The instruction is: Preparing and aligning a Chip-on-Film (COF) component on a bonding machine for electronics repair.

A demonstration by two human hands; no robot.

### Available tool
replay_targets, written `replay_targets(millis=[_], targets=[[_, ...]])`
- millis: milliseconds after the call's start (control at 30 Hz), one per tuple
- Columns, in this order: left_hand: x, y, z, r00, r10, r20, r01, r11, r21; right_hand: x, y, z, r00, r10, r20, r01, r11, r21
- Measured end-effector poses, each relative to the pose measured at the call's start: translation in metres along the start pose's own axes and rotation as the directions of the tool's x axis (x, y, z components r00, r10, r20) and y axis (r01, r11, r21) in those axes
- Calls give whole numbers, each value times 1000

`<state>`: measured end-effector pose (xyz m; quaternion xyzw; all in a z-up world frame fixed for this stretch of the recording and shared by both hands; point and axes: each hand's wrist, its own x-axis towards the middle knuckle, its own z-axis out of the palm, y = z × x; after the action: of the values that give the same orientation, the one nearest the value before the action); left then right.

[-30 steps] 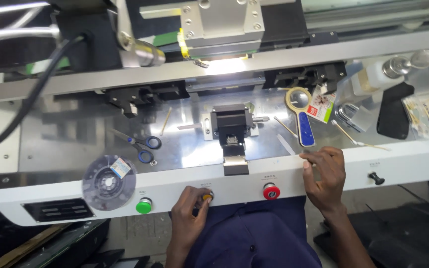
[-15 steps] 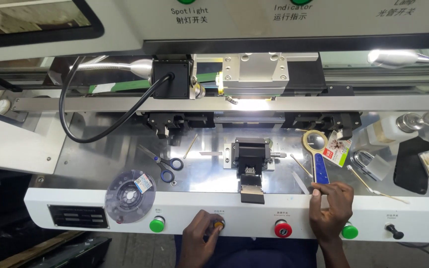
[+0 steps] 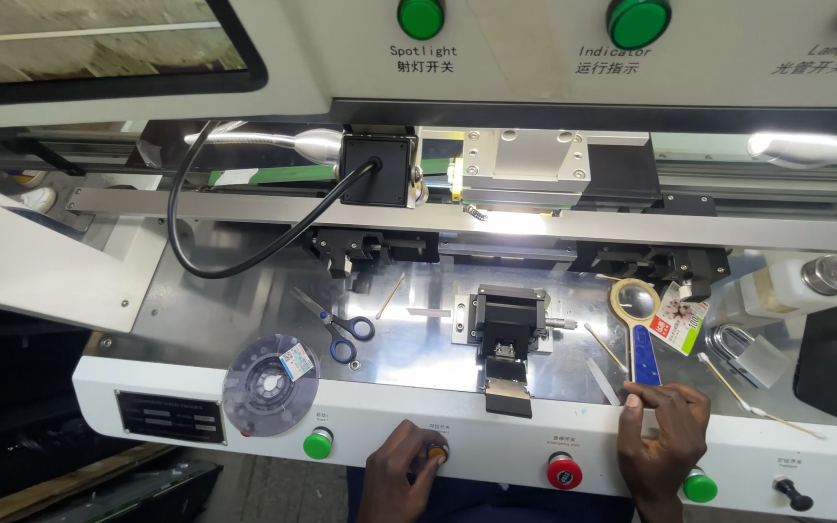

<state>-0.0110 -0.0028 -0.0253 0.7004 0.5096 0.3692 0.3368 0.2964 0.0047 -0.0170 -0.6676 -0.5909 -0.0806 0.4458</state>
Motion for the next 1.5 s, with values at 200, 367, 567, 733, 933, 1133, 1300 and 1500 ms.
replay_targets(millis=[200,367,567,733,933,1133,1300,1500], targets=[[3,9,-7,1000,10,-19,-11,1000,-22,-3,3,2,997,-75,-31,76,997,33],[2,14,-10,998,-49,48,52,996,-66,-9,37,-4,964,69,257,-32,989,-147],[0,11,-10,999,-25,28,27,997,-78,-18,34,4,980,118,163,-90,981,-170],[0,11,-10,1000,-9,22,11,997,-78,-16,28,2,975,139,173,-112,981,-158],[1,12,-11,999,-33,34,35,996,-77,-9,19,-3,987,54,150,-42,996,-83],[3,12,-11,997,-49,56,52,997,-60,-12,11,6,1000,-7,1,7,999,-48],[1,9,-9,999,20,25,-19,999,-42,-13,12,8,999,-28,-46,26,999,-46],[1,7,-9,999,39,27,-37,998,-49,-9,5,7,999,-8,-31,6,997,-75]])
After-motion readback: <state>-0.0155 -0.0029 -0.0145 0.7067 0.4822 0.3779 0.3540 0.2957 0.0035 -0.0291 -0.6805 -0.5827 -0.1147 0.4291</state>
